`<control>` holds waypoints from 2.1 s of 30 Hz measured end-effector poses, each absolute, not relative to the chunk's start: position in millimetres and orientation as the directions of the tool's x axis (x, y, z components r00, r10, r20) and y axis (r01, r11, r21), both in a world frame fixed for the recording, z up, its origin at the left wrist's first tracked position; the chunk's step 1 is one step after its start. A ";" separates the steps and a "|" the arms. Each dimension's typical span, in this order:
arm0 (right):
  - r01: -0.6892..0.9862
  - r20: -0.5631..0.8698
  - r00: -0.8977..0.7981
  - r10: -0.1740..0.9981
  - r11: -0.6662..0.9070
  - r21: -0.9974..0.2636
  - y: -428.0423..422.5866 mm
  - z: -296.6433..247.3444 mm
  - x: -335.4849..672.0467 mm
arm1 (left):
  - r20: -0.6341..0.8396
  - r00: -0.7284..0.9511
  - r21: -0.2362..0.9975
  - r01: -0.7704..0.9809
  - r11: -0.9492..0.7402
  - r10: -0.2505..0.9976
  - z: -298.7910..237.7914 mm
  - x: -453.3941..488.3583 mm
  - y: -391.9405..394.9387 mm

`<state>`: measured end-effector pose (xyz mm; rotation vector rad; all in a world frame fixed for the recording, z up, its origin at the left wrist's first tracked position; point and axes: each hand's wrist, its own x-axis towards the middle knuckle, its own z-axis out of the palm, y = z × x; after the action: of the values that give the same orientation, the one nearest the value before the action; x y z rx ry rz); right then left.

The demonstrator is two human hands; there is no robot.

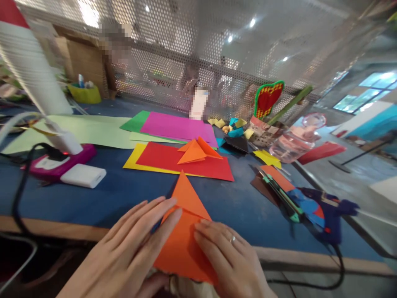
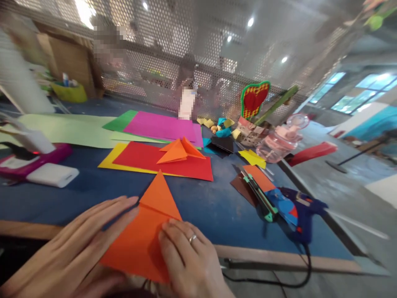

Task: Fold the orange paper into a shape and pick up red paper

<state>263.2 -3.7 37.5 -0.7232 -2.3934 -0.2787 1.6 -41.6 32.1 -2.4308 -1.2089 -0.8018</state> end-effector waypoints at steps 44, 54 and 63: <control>0.799 0.089 -0.239 0.967 0.248 -0.548 33.2 64.0 245.7 | 0.601 0.157 0.458 0.736 -0.499 0.784 15.7 28.3 -6.9; 0.586 0.182 -0.352 0.918 0.368 -0.722 8.6 50.3 262.6 | 0.626 0.191 0.487 0.662 -0.570 0.756 3.4 28.6 -22.3; 0.415 0.191 -0.337 0.922 0.327 -0.849 -14.8 54.5 260.5 | 0.691 0.116 0.484 0.659 -0.576 0.714 7.0 49.5 -46.7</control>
<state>260.5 -14.8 54.5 -1.1777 -1.8993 0.9299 49.5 -46.7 7.0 -2.3892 -1.4710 -1.5367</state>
